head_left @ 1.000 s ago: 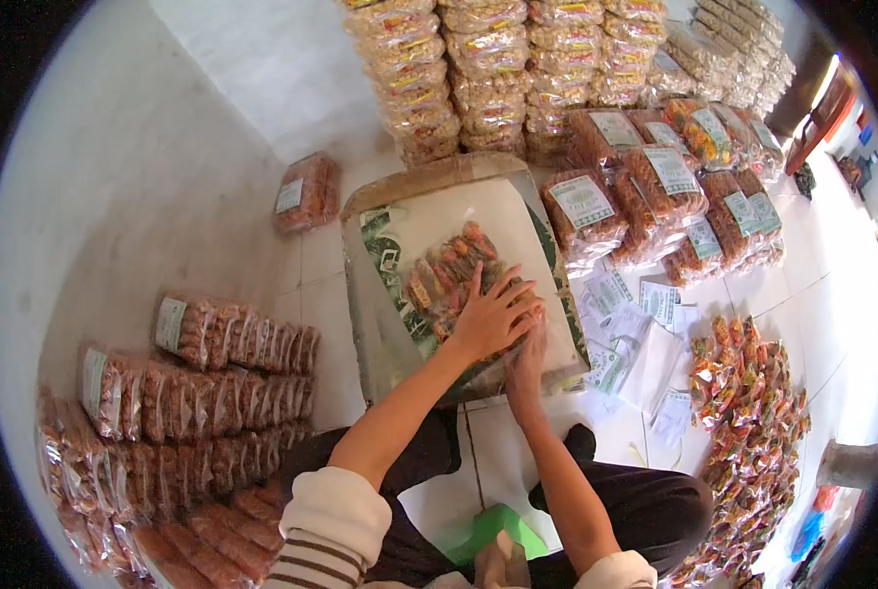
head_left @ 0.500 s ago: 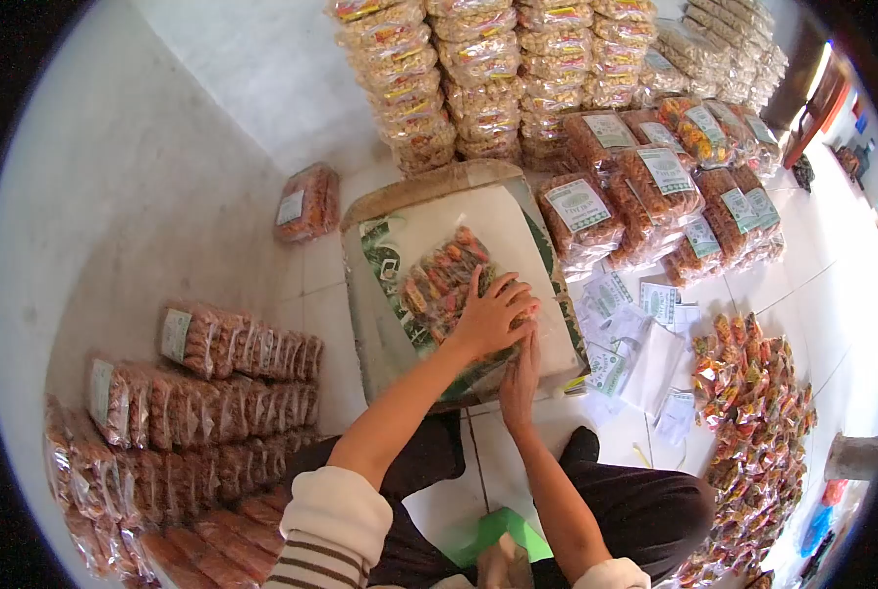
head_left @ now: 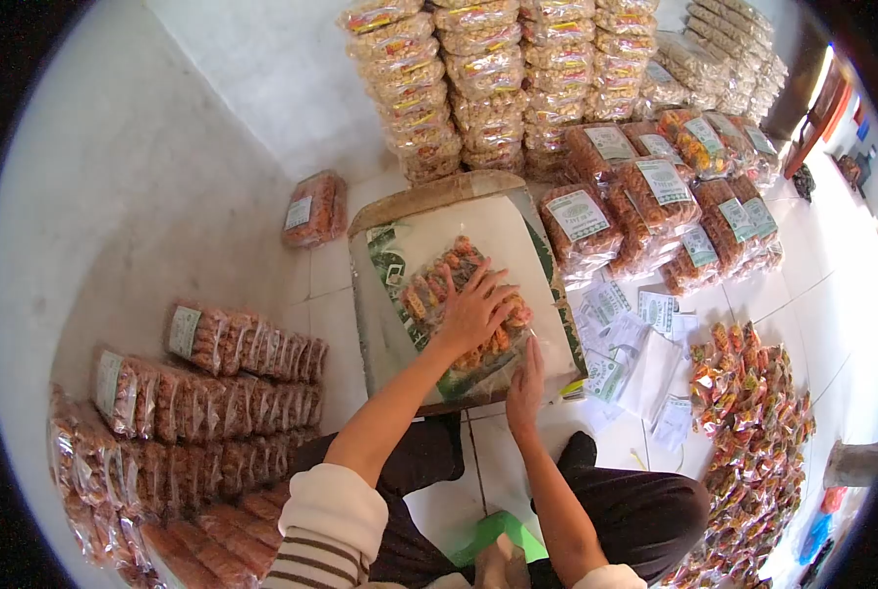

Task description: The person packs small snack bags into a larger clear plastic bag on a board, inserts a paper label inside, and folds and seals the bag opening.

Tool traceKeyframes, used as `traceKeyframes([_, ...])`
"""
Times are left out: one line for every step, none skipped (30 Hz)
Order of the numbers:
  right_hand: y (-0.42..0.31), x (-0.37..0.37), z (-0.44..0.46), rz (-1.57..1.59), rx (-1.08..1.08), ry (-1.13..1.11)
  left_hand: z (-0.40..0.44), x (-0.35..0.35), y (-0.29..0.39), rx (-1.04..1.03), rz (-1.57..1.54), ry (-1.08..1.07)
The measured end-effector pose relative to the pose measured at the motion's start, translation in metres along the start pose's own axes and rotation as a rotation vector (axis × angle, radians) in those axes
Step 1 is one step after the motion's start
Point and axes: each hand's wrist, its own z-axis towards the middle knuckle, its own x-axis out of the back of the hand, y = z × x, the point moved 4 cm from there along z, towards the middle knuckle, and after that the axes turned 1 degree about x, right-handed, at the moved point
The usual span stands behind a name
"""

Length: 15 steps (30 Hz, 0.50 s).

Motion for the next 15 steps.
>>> traceKeyframes([-0.004,-0.001,0.001,0.046,-0.01,-0.063,-0.002,-0.001,0.0,0.001,0.001,0.001])
traceKeyframes([-0.009,-0.002,0.002,0.047,-0.01,-0.063,-0.004,-0.003,0.003,-0.02,0.031,0.003])
traceKeyframes([-0.014,-0.006,0.004,0.034,0.023,-0.052,-0.005,-0.003,0.006,-0.042,0.058,0.004])
traceKeyframes([-0.018,-0.008,0.006,0.021,0.054,-0.043,-0.005,-0.004,0.008,-0.043,0.057,0.003])
traceKeyframes([-0.016,-0.009,0.008,0.02,0.051,-0.044,-0.005,-0.007,0.01,-0.03,0.053,-0.017])
traceKeyframes([-0.014,-0.01,0.011,0.005,0.054,-0.044,-0.005,-0.008,0.009,-0.016,0.049,-0.037])
traceKeyframes([-0.011,-0.011,0.013,-0.01,0.057,-0.046,-0.005,-0.008,0.008,-0.012,0.047,-0.038])
traceKeyframes([-0.008,-0.011,0.014,-0.013,0.055,-0.05,-0.004,-0.008,0.008,-0.032,0.051,-0.011])
traceKeyframes([-0.004,-0.011,0.013,0.006,0.078,-0.087,-0.004,-0.007,0.011,-0.052,0.052,0.015])
traceKeyframes([-0.002,-0.011,0.012,0.026,0.101,-0.125,-0.005,-0.007,0.014,-0.048,0.046,0.013])
traceKeyframes([0.002,-0.014,0.009,0.024,0.1,-0.128,-0.005,-0.006,0.018,-0.073,0.037,-0.007])
traceKeyframes([0.006,-0.017,0.007,-0.013,0.088,-0.121,-0.004,-0.007,0.019,-0.096,0.031,-0.025])
traceKeyframes([0.011,-0.02,0.006,-0.049,0.075,-0.112,-0.004,-0.006,0.019,-0.092,0.034,-0.023])
traceKeyframes([0.015,-0.022,0.004,-0.048,0.076,-0.112,-0.004,-0.006,0.02,-0.087,0.017,-0.037])
traceKeyframes([0.01,-0.02,0.006,-0.069,0.093,-0.128,-0.005,-0.008,0.02,-0.084,-0.003,-0.051])
